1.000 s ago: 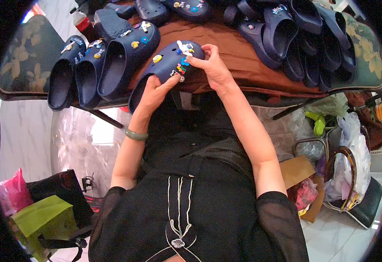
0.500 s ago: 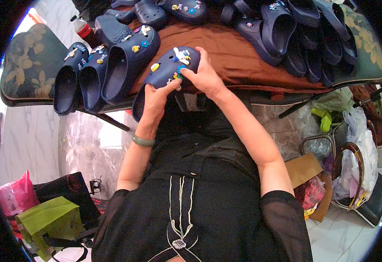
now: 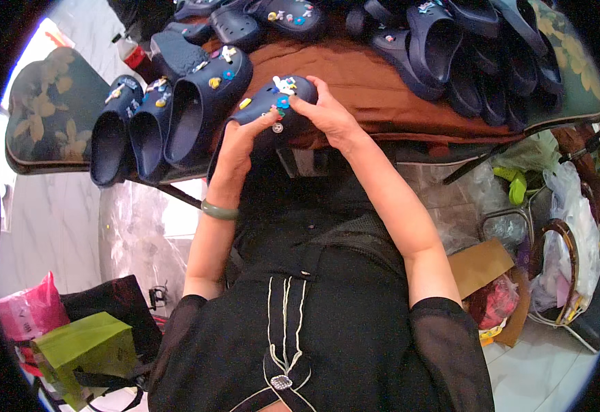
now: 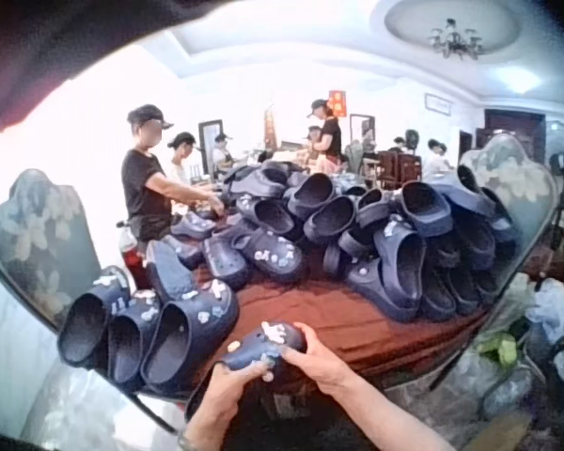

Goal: Manually applying decorative charms and accessories to clogs.

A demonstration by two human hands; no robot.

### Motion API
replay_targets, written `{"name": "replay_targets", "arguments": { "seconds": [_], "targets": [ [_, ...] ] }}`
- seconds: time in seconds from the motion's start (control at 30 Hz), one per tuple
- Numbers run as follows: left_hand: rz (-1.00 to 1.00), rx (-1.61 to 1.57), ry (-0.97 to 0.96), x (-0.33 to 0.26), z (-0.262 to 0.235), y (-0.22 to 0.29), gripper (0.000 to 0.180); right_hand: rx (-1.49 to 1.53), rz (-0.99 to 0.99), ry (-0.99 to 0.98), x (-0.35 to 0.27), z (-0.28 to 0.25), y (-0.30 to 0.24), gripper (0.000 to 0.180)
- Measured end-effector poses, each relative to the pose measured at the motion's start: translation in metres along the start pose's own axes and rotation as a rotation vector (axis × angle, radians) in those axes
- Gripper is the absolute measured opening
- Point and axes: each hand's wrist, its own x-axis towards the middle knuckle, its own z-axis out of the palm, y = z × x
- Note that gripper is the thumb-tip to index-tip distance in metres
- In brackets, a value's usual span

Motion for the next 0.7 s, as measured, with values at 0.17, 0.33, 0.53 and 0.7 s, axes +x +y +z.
{"name": "replay_targets", "arguments": {
  "seconds": [0.17,0.33,0.53,0.7],
  "targets": [
    [-0.283,-0.311,-0.100,0.020,0.000,0.013,0.033,-0.058,0.107,0.079,0.003,-0.028,-0.001,0.046],
    [-0.332,-0.226,0.023,0.031,0.004,0.005,0.027,-0.789,-0.671,0.253,0.008,-0.030,0.015,0.036],
    [-0.218,-0.207,0.008,0.052,0.005,-0.010,0.026,-1.013,-0.878,0.137,0.010,-0.018,0.013,0.036],
    [0.054,-0.067,-0.003,0.038,0.011,-0.018,0.029,-1.086,-0.814,0.396,0.020,-0.049,0.013,0.028]
  ]
}}
